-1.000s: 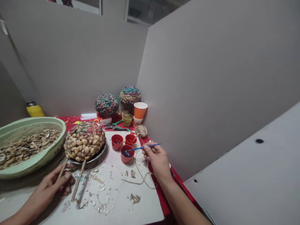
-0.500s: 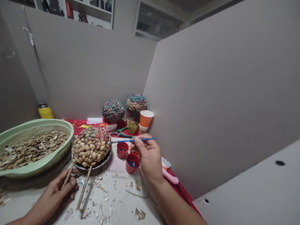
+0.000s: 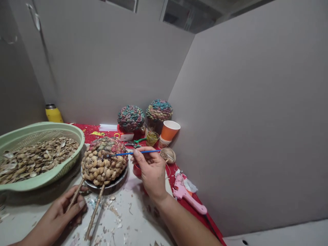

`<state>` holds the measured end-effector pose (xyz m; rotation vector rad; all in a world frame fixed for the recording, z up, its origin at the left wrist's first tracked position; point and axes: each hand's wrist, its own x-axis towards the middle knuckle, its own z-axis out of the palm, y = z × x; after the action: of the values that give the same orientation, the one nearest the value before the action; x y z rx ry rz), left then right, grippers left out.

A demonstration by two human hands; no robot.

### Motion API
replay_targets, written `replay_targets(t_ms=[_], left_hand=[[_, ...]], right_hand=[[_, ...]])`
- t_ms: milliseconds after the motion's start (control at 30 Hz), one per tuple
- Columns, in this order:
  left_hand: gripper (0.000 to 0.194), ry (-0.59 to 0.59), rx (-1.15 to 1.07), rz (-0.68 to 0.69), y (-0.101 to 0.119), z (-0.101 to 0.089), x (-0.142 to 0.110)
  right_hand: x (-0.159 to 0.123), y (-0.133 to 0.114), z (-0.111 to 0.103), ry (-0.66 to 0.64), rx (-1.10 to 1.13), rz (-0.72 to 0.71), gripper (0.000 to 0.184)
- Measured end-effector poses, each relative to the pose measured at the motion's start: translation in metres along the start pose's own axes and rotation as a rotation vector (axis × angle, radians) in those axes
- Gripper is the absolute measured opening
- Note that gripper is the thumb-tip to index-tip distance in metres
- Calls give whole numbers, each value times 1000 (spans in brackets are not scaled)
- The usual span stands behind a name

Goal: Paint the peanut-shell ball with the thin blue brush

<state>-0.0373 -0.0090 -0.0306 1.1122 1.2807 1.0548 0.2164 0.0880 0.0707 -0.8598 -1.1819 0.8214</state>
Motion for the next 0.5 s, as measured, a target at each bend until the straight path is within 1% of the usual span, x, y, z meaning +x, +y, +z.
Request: replay_targets(t_ms=[100, 200, 300, 400, 500], left_hand=[[58, -18, -16, -5, -4, -1, 0], [58, -15, -14, -1, -6, -1, 1], [54, -17, -1, 5, -6, -1, 2], [53, -31, -7, 8, -5, -1, 2], [53, -40, -8, 5, -6, -2, 1]], right_hand=[[-6, -4, 0, 33, -32, -48, 31], [-11, -6, 4, 4, -56, -93, 28], [-12, -8, 8, -15, -69, -141, 27], [-12, -10, 6, 29, -108, -225, 24], [-14, -11, 1, 54, -162, -346, 13]])
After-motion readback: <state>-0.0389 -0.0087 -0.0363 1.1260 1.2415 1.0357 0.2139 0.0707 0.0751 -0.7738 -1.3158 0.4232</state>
